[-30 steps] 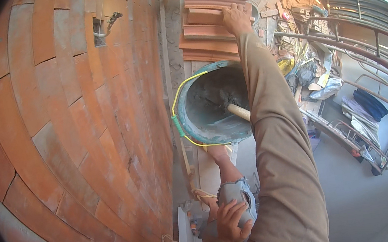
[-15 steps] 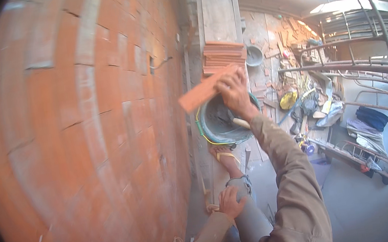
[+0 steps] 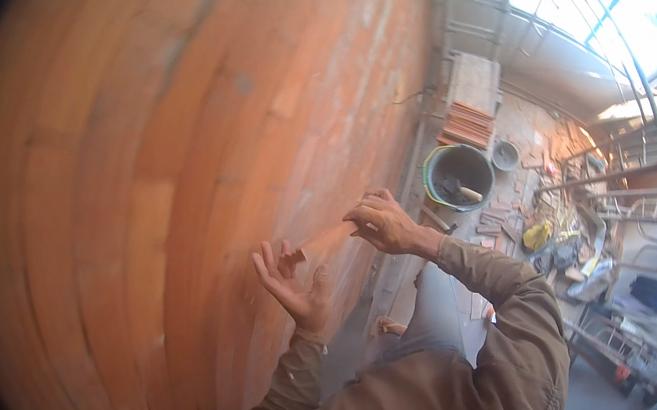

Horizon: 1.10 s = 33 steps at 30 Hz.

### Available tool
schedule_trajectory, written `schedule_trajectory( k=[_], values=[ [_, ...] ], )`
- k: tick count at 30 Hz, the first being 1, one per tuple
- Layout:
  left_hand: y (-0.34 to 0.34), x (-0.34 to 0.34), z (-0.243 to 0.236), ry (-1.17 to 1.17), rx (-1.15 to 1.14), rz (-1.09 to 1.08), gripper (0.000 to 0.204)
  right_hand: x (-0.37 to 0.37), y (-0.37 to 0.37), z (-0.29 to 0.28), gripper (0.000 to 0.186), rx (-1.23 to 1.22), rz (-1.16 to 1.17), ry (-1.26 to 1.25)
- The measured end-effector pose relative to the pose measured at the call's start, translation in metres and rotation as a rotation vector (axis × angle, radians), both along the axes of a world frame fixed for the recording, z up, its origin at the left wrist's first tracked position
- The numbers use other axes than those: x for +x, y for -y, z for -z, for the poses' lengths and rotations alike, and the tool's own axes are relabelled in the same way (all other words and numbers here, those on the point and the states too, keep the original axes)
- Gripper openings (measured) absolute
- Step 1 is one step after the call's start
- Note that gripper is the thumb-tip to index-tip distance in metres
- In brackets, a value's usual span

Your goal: The person installs terracotta tiles on a curved wall using a trowel to apply mortar. They repeatedly pick up tiles, spread mortar on the back, and press them into place, adjusting alignment as needed.

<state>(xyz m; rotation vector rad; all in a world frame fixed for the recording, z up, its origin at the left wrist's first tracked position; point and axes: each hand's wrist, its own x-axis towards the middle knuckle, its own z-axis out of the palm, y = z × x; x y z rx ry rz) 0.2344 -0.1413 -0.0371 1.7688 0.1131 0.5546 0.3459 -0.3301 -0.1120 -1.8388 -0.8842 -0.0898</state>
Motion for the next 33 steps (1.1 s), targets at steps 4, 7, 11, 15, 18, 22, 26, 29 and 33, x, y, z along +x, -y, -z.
schedule_trajectory(
  k=[4, 7, 11, 15, 18, 22, 26, 29, 33],
  values=[
    [-0.064, -0.085, -0.041, -0.077, -0.166, 0.117, 0.087, -0.08, -0.077, -0.077, 0.029, 0.339, -0.269, -0.413],
    [-0.079, -0.135, -0.062, -0.185, -0.221, 0.068, 0.065, -0.127, -0.114, -0.117, 0.038, 0.675, -0.617, -1.029],
    [-0.097, -0.191, -0.11, -0.137, -0.282, -0.131, 0.029, -0.166, -0.152, -0.153, 0.049, 0.692, -0.763, -0.998],
    [-0.124, -0.233, -0.134, -0.126, -0.231, -0.212, 0.022, -0.161, -0.163, -0.197, 0.059, 0.686, -0.727, -0.721],
    [-0.134, -0.259, -0.162, -0.176, -0.137, -0.238, 0.024, -0.127, -0.155, -0.246, 0.071, 0.563, -0.612, -0.533],
    [-0.138, -0.28, -0.18, -0.14, -0.113, -0.265, 0.025, -0.118, -0.155, -0.292, 0.067, 0.189, -0.593, -0.296],
    [-0.134, -0.297, -0.224, -0.127, 0.167, -0.276, 0.027, -0.135, -0.152, -0.331, 0.067, 0.211, -0.6, -0.154],
    [-0.13, -0.301, -0.278, -0.089, 0.416, -0.257, 0.031, -0.13, -0.141, -0.369, 0.055, 0.061, -0.65, 0.021],
    [-0.13, -0.322, -0.366, -0.365, 0.816, -0.482, 0.045, -0.142, -0.151, -0.424, 0.036, 0.244, -0.564, 0.203]
  ],
)
